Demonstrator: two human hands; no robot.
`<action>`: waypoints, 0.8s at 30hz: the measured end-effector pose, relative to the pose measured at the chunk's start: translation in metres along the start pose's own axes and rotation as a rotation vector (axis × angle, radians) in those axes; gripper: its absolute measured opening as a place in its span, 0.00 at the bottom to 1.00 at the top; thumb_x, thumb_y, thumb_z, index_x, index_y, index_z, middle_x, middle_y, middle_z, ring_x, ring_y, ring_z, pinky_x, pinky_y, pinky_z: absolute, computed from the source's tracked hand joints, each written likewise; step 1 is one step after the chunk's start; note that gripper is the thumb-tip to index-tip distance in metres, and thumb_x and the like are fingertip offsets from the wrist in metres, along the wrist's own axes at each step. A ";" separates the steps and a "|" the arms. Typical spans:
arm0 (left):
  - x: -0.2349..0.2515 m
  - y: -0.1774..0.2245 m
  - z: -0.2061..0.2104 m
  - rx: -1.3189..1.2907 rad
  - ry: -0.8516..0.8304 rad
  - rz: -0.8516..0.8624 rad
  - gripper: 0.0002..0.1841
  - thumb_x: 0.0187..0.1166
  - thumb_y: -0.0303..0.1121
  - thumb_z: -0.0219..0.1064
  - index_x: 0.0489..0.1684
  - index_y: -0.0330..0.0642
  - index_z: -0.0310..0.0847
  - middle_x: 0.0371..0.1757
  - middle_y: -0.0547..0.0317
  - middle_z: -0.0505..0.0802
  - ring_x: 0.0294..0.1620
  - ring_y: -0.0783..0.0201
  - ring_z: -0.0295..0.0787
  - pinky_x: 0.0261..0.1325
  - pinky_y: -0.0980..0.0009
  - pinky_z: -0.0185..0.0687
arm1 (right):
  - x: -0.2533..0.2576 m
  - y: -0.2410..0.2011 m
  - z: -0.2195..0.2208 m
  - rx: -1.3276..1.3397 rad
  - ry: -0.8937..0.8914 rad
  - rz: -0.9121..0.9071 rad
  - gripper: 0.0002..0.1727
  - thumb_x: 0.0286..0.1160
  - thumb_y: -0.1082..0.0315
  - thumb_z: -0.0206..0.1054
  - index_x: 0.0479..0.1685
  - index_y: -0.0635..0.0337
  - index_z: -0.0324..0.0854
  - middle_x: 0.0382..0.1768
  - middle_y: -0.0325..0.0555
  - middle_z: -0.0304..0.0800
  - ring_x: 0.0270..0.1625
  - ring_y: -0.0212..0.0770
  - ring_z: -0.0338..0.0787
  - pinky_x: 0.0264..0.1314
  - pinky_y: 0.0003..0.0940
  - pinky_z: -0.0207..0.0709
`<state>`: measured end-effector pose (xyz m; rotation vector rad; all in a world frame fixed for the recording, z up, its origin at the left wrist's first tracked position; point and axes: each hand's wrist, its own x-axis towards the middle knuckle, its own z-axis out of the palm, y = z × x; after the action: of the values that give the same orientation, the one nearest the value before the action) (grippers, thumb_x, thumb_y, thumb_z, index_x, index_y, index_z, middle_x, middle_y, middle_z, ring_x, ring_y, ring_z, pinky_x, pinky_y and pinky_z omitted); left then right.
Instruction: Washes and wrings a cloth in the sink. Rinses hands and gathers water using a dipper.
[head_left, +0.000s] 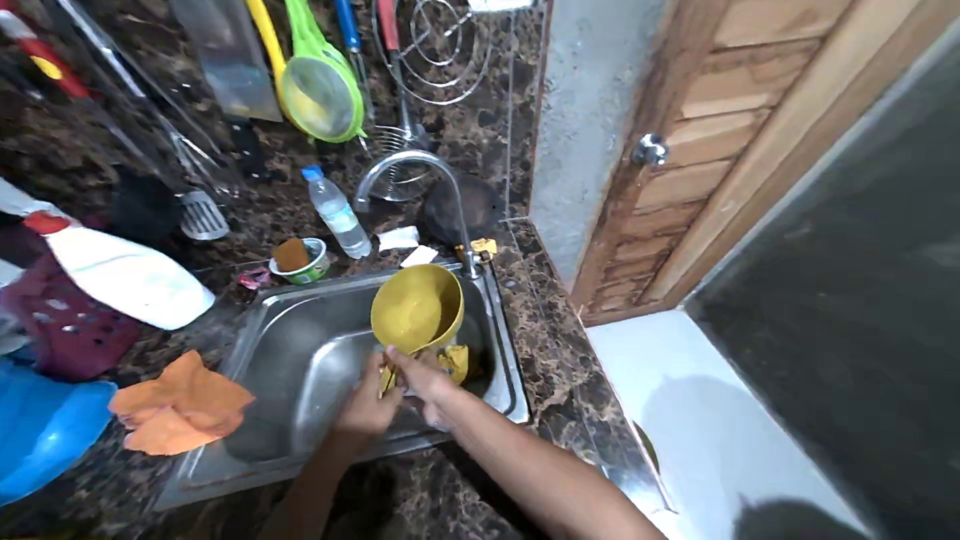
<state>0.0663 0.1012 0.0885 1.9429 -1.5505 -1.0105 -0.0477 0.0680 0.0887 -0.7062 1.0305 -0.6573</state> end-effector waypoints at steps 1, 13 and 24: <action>-0.007 0.006 0.008 -0.025 -0.010 0.110 0.30 0.77 0.23 0.61 0.82 0.31 0.61 0.65 0.33 0.84 0.57 0.47 0.88 0.60 0.49 0.83 | -0.007 -0.003 -0.006 0.050 0.056 -0.054 0.21 0.90 0.61 0.60 0.71 0.67 0.68 0.50 0.54 0.80 0.47 0.42 0.82 0.52 0.39 0.79; 0.060 -0.044 0.020 0.396 -0.114 -0.010 0.27 0.88 0.39 0.62 0.83 0.37 0.70 0.77 0.38 0.83 0.79 0.45 0.76 0.78 0.38 0.67 | -0.183 -0.016 -0.257 0.137 0.300 -0.343 0.09 0.93 0.71 0.50 0.63 0.59 0.64 0.29 0.40 0.82 0.22 0.29 0.83 0.28 0.24 0.82; -0.010 0.060 0.200 0.553 -0.054 0.474 0.39 0.89 0.50 0.49 0.89 0.22 0.52 0.87 0.12 0.55 0.88 0.16 0.47 0.89 0.32 0.41 | -0.113 0.254 -0.504 0.111 0.535 0.400 0.14 0.95 0.64 0.46 0.64 0.66 0.67 0.26 0.40 0.73 0.19 0.31 0.75 0.24 0.27 0.76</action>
<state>-0.1271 0.1132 0.0096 1.7234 -2.3590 -0.4640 -0.5126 0.2041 -0.2222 -0.2082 1.5628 -0.5559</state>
